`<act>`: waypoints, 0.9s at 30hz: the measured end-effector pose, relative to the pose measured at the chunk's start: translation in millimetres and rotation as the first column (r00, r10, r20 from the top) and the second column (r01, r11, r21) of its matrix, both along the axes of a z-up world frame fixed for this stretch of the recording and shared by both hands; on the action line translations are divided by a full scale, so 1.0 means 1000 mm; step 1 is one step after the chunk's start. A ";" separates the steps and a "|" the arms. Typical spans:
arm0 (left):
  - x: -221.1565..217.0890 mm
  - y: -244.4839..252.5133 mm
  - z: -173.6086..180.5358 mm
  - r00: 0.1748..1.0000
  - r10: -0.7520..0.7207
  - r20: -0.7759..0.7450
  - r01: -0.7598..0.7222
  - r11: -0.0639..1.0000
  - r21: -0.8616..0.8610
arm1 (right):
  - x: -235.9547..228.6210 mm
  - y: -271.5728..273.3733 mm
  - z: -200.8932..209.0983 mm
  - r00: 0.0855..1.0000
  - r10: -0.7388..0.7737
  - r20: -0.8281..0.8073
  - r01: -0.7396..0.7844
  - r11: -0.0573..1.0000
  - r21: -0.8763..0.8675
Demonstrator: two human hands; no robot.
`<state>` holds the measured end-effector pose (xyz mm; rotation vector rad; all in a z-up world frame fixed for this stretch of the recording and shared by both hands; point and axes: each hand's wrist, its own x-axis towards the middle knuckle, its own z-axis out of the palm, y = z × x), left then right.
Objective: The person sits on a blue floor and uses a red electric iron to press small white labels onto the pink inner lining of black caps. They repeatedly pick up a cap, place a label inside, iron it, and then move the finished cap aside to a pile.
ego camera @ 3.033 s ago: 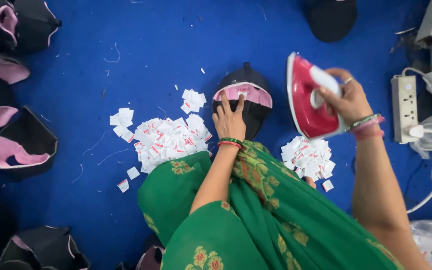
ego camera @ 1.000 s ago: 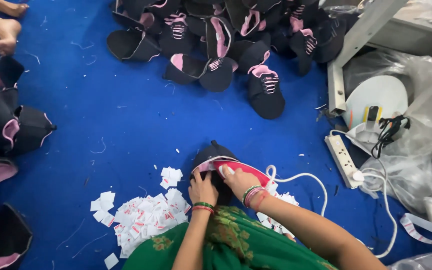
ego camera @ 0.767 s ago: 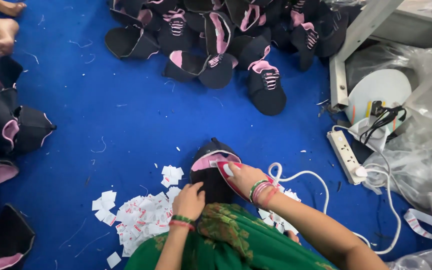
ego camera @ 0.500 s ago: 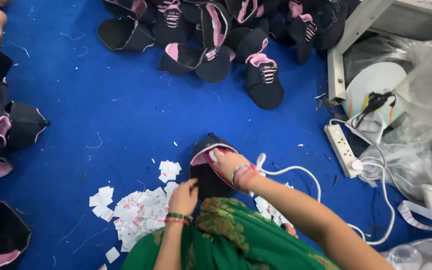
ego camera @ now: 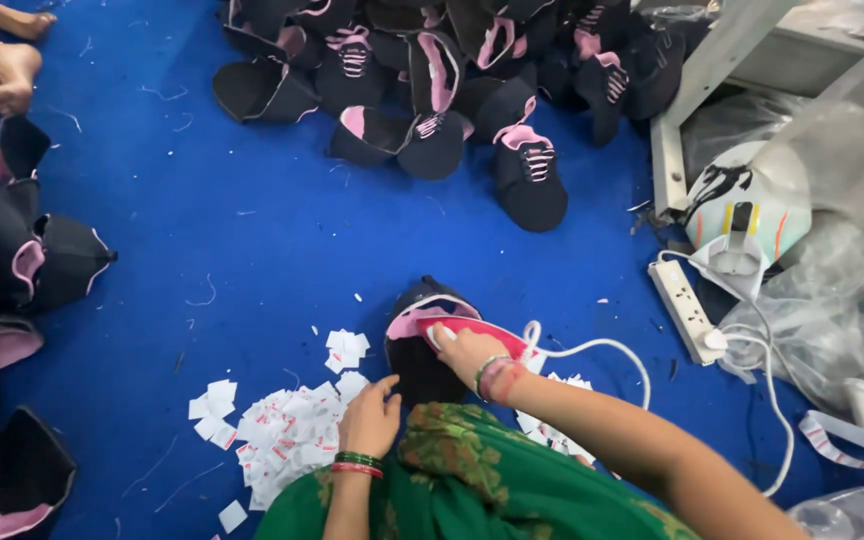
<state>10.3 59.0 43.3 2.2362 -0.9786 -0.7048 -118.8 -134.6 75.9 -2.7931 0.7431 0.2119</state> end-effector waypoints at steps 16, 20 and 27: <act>0.032 0.005 -0.059 0.991 -0.090 -0.098 0.094 0.995 0.041 | -0.027 0.002 0.026 0.999 -0.038 0.035 0.033 0.991 0.127; 0.048 0.000 -0.032 0.994 -0.079 -0.070 0.082 0.996 0.039 | -0.025 -0.001 0.069 0.969 -0.187 -0.161 0.197 0.979 0.047; 0.045 -0.028 -0.041 0.994 -0.107 -0.020 0.107 0.994 0.021 | 0.014 -0.009 0.022 0.985 -0.166 -0.042 0.168 0.984 0.064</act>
